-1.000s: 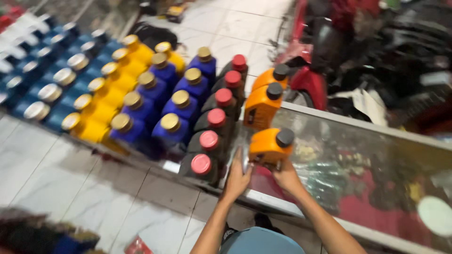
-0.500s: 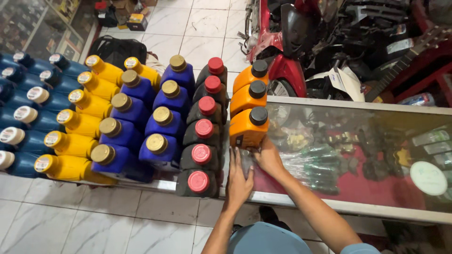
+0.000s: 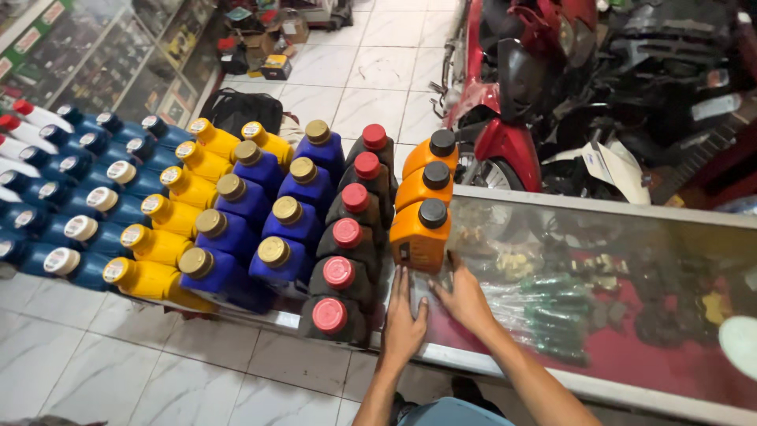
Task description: The person repeatedly picks up bottles of motor oil from a red metal shelf and places them onto a glass display counter. They handle multiple bottles of different colors and sizes, including orange, black, and grey containers, moving them one by one from the shelf to the counter.
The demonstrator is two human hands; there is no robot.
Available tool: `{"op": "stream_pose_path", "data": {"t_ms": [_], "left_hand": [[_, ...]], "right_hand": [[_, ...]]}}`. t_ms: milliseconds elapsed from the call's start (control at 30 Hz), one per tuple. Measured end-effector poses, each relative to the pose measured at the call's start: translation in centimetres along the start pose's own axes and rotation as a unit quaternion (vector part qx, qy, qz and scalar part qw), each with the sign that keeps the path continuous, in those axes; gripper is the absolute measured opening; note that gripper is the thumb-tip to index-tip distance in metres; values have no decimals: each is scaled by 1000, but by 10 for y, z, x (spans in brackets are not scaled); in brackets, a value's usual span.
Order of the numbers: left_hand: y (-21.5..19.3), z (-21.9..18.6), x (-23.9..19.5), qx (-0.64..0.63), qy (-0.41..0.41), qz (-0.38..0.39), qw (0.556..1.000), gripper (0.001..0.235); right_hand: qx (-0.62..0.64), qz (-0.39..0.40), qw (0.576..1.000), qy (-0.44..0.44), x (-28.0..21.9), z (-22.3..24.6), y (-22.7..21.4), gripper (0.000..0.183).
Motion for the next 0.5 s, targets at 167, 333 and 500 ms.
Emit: {"op": "stream_pose_path", "data": {"t_ms": [167,333,500], "left_hand": [[-1,6,-1,7,-8,-37,999,70],[-10,5,-7,-15,-8,-97,995,52],[-19,23,-44,-155,-91,-190,965,23]], "right_hand": [[-11,84,996,11,-43,-7,-5,77],[23,131,991,35,-74,0,-18,83],[44,153,987,-10,-76,10,-28,79]]}}
Point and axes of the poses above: each hand's wrist, its own x-axis towards the middle knuckle, its own y-axis out of the palm, z = x × y, the point moved 8 cm from there along x, towards the middle knuckle, and after that the axes turned 15 degrees about -y, right-handed, at the moved point
